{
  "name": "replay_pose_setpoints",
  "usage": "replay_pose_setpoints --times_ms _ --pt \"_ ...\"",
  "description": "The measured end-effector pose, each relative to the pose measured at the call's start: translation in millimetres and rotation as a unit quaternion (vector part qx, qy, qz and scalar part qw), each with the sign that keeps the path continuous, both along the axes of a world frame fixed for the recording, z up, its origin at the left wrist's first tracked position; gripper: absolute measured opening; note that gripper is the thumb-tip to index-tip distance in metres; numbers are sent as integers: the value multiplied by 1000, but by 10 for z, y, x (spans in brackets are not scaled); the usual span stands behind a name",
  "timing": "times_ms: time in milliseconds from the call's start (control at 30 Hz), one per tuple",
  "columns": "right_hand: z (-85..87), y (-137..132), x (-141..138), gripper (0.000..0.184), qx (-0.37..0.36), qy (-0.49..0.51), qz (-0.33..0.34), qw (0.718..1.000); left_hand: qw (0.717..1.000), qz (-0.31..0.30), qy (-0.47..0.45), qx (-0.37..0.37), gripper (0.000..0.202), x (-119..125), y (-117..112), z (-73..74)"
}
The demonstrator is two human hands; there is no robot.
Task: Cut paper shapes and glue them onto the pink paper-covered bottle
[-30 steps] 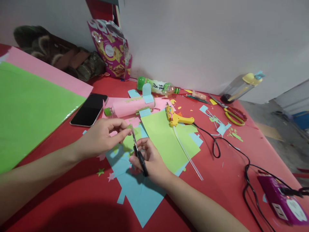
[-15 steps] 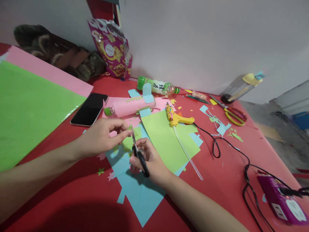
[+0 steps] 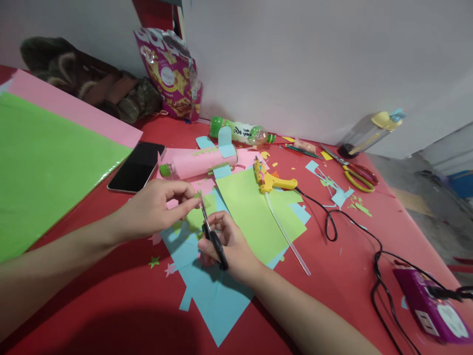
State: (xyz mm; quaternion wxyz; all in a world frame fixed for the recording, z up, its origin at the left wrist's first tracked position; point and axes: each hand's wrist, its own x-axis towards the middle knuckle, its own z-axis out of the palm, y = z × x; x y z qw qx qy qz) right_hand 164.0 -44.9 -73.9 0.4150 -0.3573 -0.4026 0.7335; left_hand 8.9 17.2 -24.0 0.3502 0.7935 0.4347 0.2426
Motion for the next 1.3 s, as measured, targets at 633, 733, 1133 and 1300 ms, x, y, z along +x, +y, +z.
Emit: replay_pose_setpoints --times_ms 633,733,1133,1300 --pt "-4 -1 8 38 9 14 24 1000 997 -16 -3 -74 24 -24 1 48" --pt "-1 -1 10 40 14 13 29 999 996 -20 -8 -81 24 -27 0 54" --pt "-11 -2 10 40 8 2 21 1000 997 -26 -1 -73 23 -37 10 87" --pt "-1 0 10 38 6 2 24 1000 997 -26 5 -69 22 -41 13 97"
